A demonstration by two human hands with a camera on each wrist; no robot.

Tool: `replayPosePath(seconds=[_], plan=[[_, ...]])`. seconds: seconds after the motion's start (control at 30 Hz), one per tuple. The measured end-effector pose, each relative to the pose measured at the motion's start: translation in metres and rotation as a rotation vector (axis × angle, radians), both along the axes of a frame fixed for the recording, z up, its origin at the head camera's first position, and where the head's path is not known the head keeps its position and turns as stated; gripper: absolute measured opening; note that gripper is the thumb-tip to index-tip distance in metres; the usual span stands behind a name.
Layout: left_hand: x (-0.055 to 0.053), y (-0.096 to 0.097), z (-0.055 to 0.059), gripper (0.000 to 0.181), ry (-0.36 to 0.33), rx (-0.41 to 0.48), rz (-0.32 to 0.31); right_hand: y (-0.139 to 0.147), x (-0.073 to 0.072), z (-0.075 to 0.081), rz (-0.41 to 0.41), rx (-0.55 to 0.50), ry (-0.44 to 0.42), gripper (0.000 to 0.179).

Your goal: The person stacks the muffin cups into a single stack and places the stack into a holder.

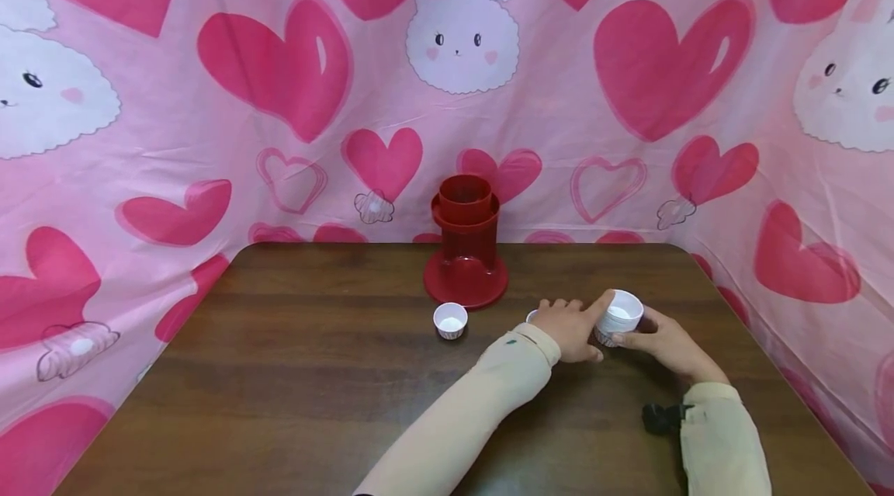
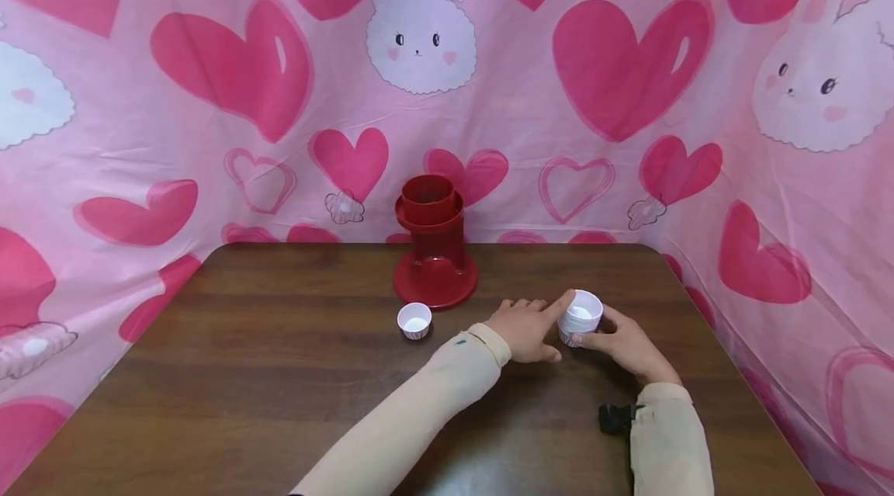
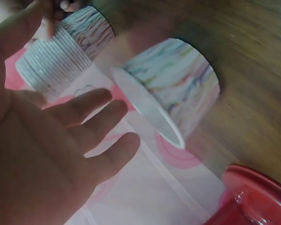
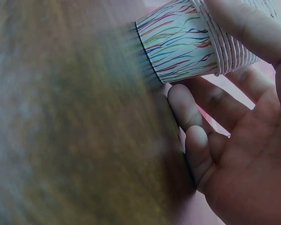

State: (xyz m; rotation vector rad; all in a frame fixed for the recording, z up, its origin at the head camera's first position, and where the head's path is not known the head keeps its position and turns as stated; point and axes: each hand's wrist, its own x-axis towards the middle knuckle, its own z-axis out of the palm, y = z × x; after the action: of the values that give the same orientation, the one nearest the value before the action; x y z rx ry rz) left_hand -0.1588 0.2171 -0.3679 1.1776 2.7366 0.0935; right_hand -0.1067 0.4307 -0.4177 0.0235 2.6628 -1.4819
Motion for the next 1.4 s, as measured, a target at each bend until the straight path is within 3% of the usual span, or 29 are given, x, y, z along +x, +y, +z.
replayPosePath(seconds=[0.17, 0.3, 0.6, 0.87, 1.0, 1.23, 1.4], plan=[[-0.004, -0.020, 0.002, 0.094, -0.067, 0.017, -0.023, -0.001, -0.002, -0.001, -0.009, 0.007, 0.004, 0.072], [-0.013, -0.038, 0.000, 0.085, -0.040, 0.094, -0.045, -0.001, -0.002, -0.002, -0.017, 0.007, 0.002, 0.073], [-0.033, -0.067, -0.017, 0.088, -0.097, 0.227, 0.014, -0.001, -0.002, -0.002, -0.032, 0.006, 0.006, 0.073], [-0.033, -0.072, -0.029, 0.089, -0.176, 0.237, 0.086, -0.001, -0.001, -0.001, -0.028, 0.015, -0.010, 0.073], [-0.033, -0.071, -0.031, 0.081, -0.172, 0.231, 0.122, -0.002, 0.000, 0.000, -0.029, 0.021, -0.007, 0.073], [-0.034, -0.069, -0.030, 0.069, -0.152, 0.241, 0.140, -0.001, 0.000, -0.001, -0.028, 0.016, -0.008, 0.072], [-0.034, -0.070, -0.031, 0.064, -0.191, 0.318, 0.125, 0.000, 0.000, -0.001, -0.027, 0.013, -0.026, 0.075]])
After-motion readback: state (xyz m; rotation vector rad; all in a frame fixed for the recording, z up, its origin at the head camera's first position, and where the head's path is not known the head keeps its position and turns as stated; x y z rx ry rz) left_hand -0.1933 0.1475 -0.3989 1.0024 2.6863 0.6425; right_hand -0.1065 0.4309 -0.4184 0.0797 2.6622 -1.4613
